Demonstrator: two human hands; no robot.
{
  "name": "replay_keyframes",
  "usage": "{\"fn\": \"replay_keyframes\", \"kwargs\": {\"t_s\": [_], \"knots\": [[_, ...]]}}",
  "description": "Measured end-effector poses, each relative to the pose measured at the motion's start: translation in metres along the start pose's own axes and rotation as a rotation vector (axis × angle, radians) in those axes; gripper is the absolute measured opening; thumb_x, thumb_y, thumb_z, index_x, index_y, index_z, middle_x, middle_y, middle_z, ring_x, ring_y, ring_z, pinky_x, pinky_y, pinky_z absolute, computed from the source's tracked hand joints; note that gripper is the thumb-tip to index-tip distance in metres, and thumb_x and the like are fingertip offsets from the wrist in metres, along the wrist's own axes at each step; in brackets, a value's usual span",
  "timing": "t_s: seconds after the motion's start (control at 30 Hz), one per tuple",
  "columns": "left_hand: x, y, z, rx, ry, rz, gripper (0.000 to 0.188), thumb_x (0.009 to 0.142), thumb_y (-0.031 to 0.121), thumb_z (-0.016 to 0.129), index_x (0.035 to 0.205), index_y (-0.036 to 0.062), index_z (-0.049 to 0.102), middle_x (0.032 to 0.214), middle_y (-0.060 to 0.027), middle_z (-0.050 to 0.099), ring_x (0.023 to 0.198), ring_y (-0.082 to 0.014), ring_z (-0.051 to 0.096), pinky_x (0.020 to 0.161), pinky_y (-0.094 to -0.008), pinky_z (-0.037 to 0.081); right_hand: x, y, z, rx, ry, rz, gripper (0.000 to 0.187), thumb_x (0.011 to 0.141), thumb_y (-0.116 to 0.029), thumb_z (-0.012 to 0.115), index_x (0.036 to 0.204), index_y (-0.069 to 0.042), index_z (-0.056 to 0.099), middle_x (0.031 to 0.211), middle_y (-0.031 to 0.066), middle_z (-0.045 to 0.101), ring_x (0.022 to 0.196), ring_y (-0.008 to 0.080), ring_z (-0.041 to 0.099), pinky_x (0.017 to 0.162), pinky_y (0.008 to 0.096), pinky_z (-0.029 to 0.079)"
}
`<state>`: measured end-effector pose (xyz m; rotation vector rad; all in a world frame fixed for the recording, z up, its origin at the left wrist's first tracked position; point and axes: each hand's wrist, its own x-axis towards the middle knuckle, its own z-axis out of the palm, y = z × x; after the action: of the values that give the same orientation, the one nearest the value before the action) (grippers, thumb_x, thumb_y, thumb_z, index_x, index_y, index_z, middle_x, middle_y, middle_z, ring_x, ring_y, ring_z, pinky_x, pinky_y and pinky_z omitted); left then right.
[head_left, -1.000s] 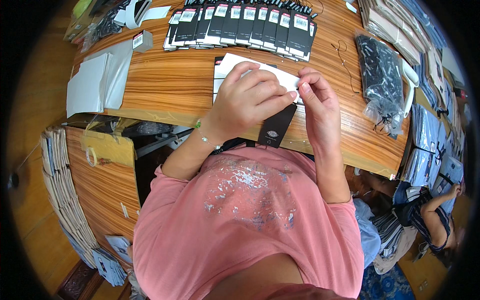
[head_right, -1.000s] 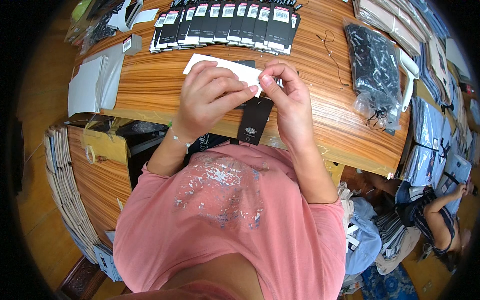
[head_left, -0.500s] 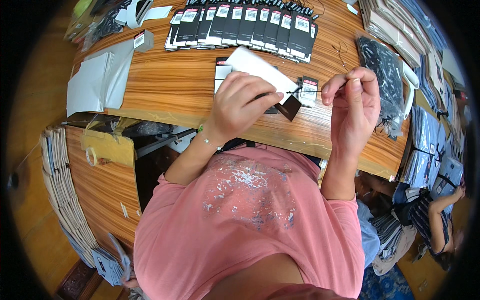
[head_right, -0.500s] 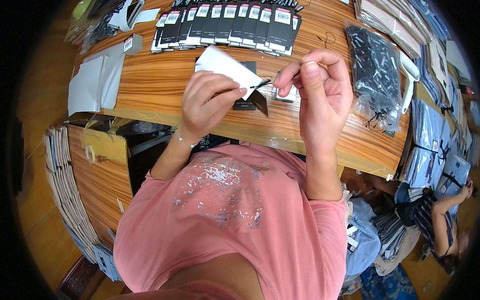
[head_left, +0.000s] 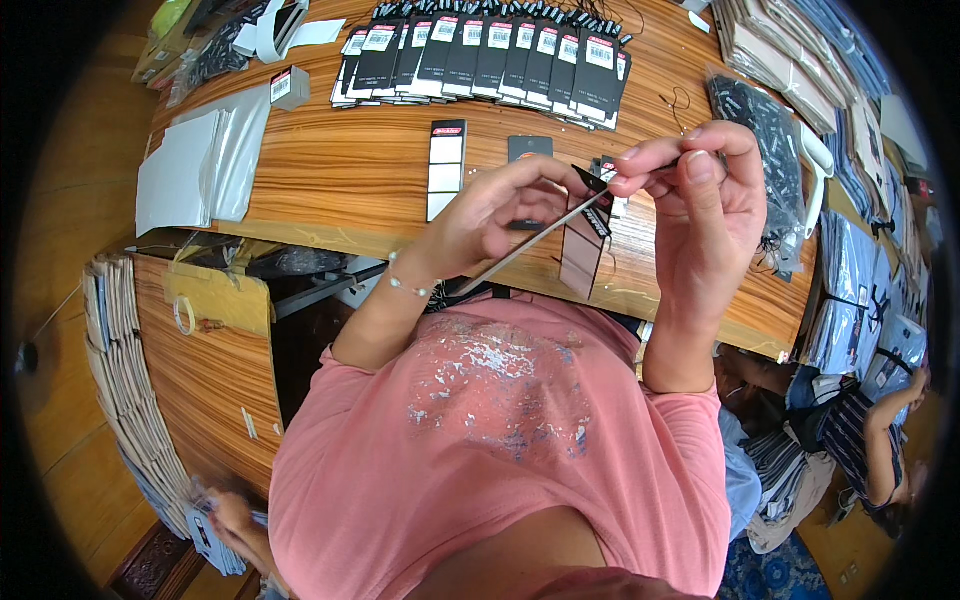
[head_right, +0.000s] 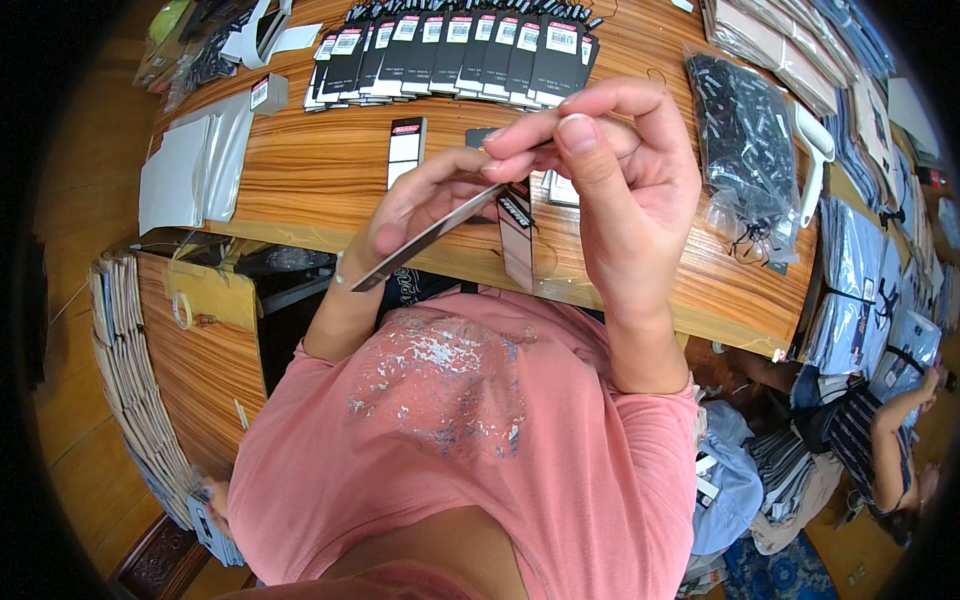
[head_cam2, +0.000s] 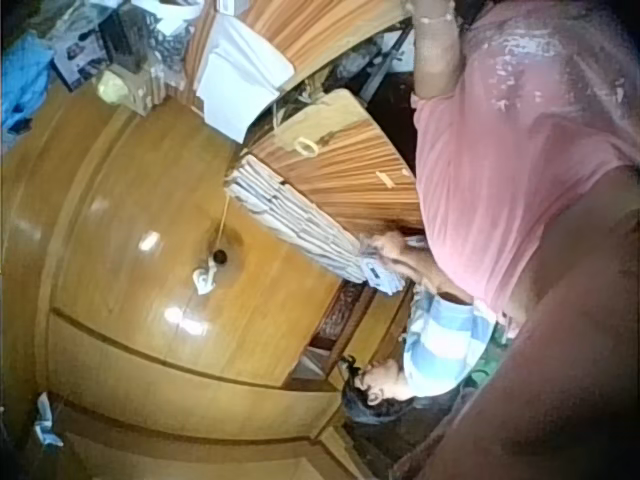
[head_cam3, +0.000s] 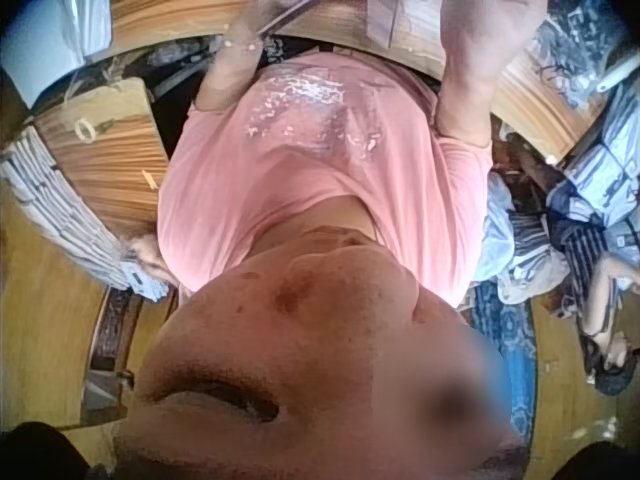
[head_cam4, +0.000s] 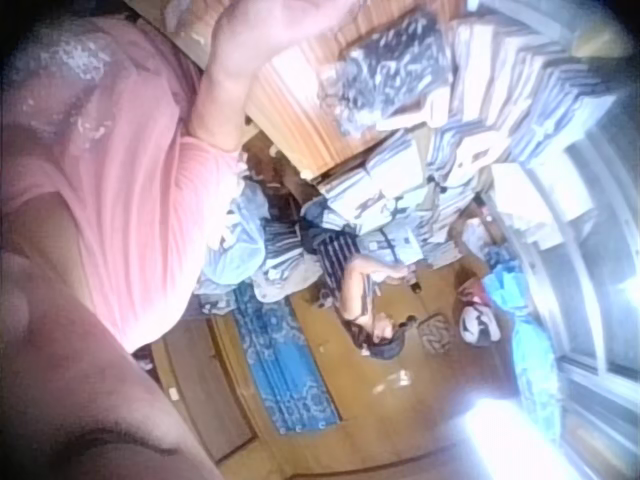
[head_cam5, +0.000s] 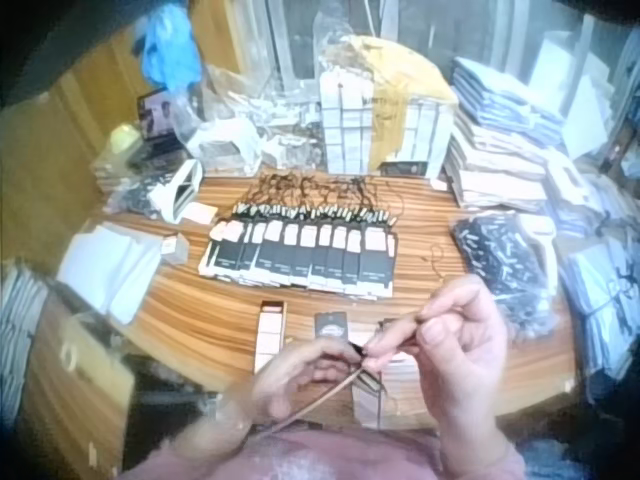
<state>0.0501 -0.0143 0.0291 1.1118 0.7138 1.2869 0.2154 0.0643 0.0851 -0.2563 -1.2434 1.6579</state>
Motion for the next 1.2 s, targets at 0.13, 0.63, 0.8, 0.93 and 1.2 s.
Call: {"fn": "replay_keyframes", "kwargs": {"t_s": [0.13, 0.63, 0.8, 0.93, 1.2], "knots": [[-0.001, -0.001, -0.007, -0.238, -0.187, -0.125, 0.092, 0.07, 0.069, 0.056, 0.122, -0.0056, 0.038, 0.12, -0.0125, 0.044, 0.109, -0.0203, 0.049, 0.092, -0.0323, 0.041, -0.001, 0.002, -0.003, 0.015, 0.0, 0.002, 0.013, 0.091, -0.007, 0.046, 0.1, 0.002, 0.043, 0.083, 0.0243, 0.062, 0.073, 0.0257, 0.064, 0.069, 0.0334, 0.053], [0.015, -0.012, -0.015, -0.374, -0.348, -0.497, 0.038, 0.09, 0.02, 0.052, 0.118, -0.0054, 0.048, 0.103, -0.0094, 0.059, 0.095, -0.0136, 0.056, 0.083, -0.0262, 0.045, -0.001, 0.032, -0.015, 0.026, 0.092, -0.047, 0.013, 0.091, -0.01, 0.049, 0.098, 0.0, 0.044, 0.082, 0.0223, 0.063, 0.069, 0.0216, 0.063, 0.066, 0.031, 0.051], [0.02, -0.013, -0.011, 0.142, -0.157, -0.235, 0.02, 0.089, 0.006, 0.05, 0.108, 0.001, 0.05, 0.094, -0.0075, 0.058, 0.091, -0.0121, 0.055, 0.081, -0.0232, 0.042, -0.001, 0.044, -0.03, 0.252, 0.125, -0.086, 0.014, 0.092, -0.013, 0.048, 0.101, -0.004, 0.044, 0.084, 0.02, 0.062, 0.07, 0.0224, 0.061, 0.067, 0.0313, 0.05], [0.019, -0.02, -0.005, 0.02, 0.086, -0.171, 0.019, 0.086, 0.001, 0.054, 0.103, 0.0031, 0.046, 0.09, -0.0035, 0.051, 0.091, -0.0084, 0.049, 0.082, -0.0199, 0.038, -0.003, 0.045, -0.036, 0.344, 0.134, -0.089, 0.014, 0.093, -0.016, 0.047, 0.102, -0.006, 0.044, 0.082, 0.0171, 0.061, 0.069, 0.0211, 0.059, 0.068, 0.0313, 0.049], [0.018, -0.027, 0.002, 0.155, 0.076, 0.025, 0.024, 0.08, 0.01, 0.066, 0.097, 0.0022, 0.05, 0.095, -0.0025, 0.053, 0.096, -0.0075, 0.049, 0.085, -0.0243, 0.041, -0.001, 0.035, -0.04, 0.314, 0.183, -0.116, 0.014, 0.093, -0.015, 0.047, 0.103, -0.006, 0.045, 0.082, 0.0169, 0.06, 0.068, 0.0192, 0.057, 0.067, 0.0301, 0.048]]}}
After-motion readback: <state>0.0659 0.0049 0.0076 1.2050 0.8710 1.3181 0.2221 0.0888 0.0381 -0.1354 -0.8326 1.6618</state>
